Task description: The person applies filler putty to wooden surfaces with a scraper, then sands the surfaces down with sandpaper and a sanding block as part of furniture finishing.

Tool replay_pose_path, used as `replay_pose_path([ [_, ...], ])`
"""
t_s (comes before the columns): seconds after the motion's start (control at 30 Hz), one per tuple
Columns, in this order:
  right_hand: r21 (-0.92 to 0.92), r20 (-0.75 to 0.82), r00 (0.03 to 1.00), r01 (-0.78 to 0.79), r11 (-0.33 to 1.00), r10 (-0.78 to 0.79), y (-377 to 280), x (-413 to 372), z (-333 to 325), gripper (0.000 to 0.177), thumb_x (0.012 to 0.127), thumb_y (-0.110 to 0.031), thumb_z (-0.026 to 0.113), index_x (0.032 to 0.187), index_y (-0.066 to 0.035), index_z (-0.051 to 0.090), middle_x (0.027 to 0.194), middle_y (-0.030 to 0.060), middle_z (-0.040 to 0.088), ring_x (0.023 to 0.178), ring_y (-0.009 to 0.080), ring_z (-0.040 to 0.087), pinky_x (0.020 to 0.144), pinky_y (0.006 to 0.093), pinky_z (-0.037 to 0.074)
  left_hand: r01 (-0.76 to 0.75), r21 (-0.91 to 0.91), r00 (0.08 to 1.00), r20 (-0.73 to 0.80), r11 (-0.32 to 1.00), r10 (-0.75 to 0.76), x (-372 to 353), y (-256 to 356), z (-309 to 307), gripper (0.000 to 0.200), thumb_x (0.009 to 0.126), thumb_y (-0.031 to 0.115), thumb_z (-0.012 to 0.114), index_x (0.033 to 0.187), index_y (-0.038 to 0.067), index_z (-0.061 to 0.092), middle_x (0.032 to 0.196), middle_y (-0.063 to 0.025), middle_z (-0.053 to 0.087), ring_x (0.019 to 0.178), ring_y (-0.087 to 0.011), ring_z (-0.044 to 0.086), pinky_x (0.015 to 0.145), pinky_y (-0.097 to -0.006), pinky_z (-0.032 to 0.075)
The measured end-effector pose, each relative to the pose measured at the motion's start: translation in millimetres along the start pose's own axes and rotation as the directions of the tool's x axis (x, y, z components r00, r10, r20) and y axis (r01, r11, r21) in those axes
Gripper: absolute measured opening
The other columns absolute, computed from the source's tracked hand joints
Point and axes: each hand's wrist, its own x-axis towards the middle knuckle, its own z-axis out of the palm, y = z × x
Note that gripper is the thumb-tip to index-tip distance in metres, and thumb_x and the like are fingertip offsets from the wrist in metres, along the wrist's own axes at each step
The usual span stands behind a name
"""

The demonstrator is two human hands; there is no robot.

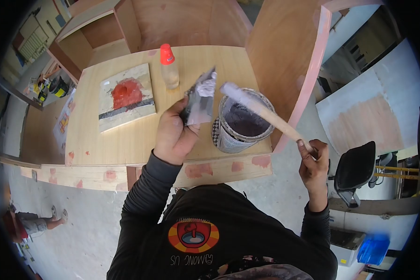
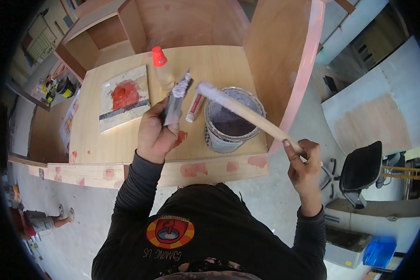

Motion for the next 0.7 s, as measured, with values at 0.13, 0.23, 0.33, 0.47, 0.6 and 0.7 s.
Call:
replay_pose_path([
  [0.13, 0.02, -0.02, 1.0, -0.013, 1.0, 0.013, -3.4, 3.5, -2.4, 0.061, 0.066, 0.022, 0.063, 0.118, -0.009, 0.071, 0.102, 0.0134, 0.052, 0.085, 0.0266, 0.058, 0.068, 0.0328, 0.056, -0.116, 0.003, 0.98, -0.165, 0.993, 0.115, 1.5, -5.0, 3.4, 0.019, 0.098, 0.008, 0.051, 0.111, -0.003, 0.059, 0.106, -0.0145, 0.069, 0.089, -0.0238, 0.07, 0.075, -0.0297, 0.061],
  [0.23, 0.061, -0.07, 0.997, -0.042, 0.997, 0.046, -10.6, 9.7, 3.1, 0.059, 0.069, 0.02, 0.063, 0.12, -0.009, 0.07, 0.099, 0.0132, 0.053, 0.082, 0.0262, 0.059, 0.066, 0.0325, 0.055, -0.023, 0.016, 0.999, -0.045, 1.0, 0.024, 1.4, -14.6, -8.0, 0.021, 0.098, 0.009, 0.052, 0.113, -0.003, 0.058, 0.108, -0.0145, 0.068, 0.093, -0.0243, 0.07, 0.077, -0.0303, 0.061],
  [0.33, 0.048, -0.09, 0.994, -0.06, 0.997, 0.064, -6.2, 7.3, 8.6, 0.056, 0.072, 0.018, 0.065, 0.121, -0.01, 0.069, 0.095, 0.0121, 0.053, 0.078, 0.0238, 0.059, 0.064, 0.0307, 0.052, 0.005, 0.006, 1.0, -0.015, 1.0, -0.005, -0.6, -21.4, -5.3, 0.021, 0.098, 0.008, 0.051, 0.114, -0.003, 0.057, 0.109, -0.0148, 0.068, 0.095, -0.0247, 0.07, 0.079, -0.0307, 0.061],
  [0.47, 0.157, -0.174, 0.97, -0.141, 0.977, 0.168, -6.3, 5.3, 22.6, 0.055, 0.074, 0.017, 0.064, 0.123, -0.009, 0.068, 0.091, 0.0104, 0.053, 0.076, 0.0206, 0.058, 0.061, 0.0294, 0.049, -0.013, 0.008, 0.998, -0.066, 1.0, 0.014, -0.6, -25.1, -8.7, 0.02, 0.097, 0.008, 0.052, 0.113, -0.003, 0.057, 0.109, -0.0152, 0.068, 0.095, -0.0249, 0.07, 0.079, -0.0309, 0.062],
  [0.6, 0.157, -0.039, 0.983, -0.174, 0.972, 0.182, -16.9, 8.7, 23.6, 0.054, 0.075, 0.017, 0.064, 0.123, -0.008, 0.068, 0.089, 0.0085, 0.05, 0.072, 0.0175, 0.054, 0.06, 0.0278, 0.047, 0.017, -0.001, 0.999, -0.049, 1.0, -0.017, -3.6, -28.9, -1.6, 0.018, 0.097, 0.008, 0.053, 0.112, -0.003, 0.057, 0.108, -0.0143, 0.068, 0.095, -0.024, 0.07, 0.079, -0.0305, 0.061],
  [0.7, 0.16, -0.057, 0.986, -0.147, 0.976, 0.157, -22.2, 9.9, 30.4, 0.056, 0.074, 0.018, 0.063, 0.123, -0.009, 0.069, 0.09, 0.0082, 0.047, 0.072, 0.0165, 0.052, 0.061, 0.0264, 0.047, 0.012, 0.017, 0.998, -0.061, 1.0, -0.011, -4.5, -31.3, -0.8, 0.017, 0.097, 0.007, 0.053, 0.11, -0.002, 0.058, 0.107, -0.0136, 0.068, 0.095, -0.0233, 0.07, 0.077, -0.0299, 0.061],
])
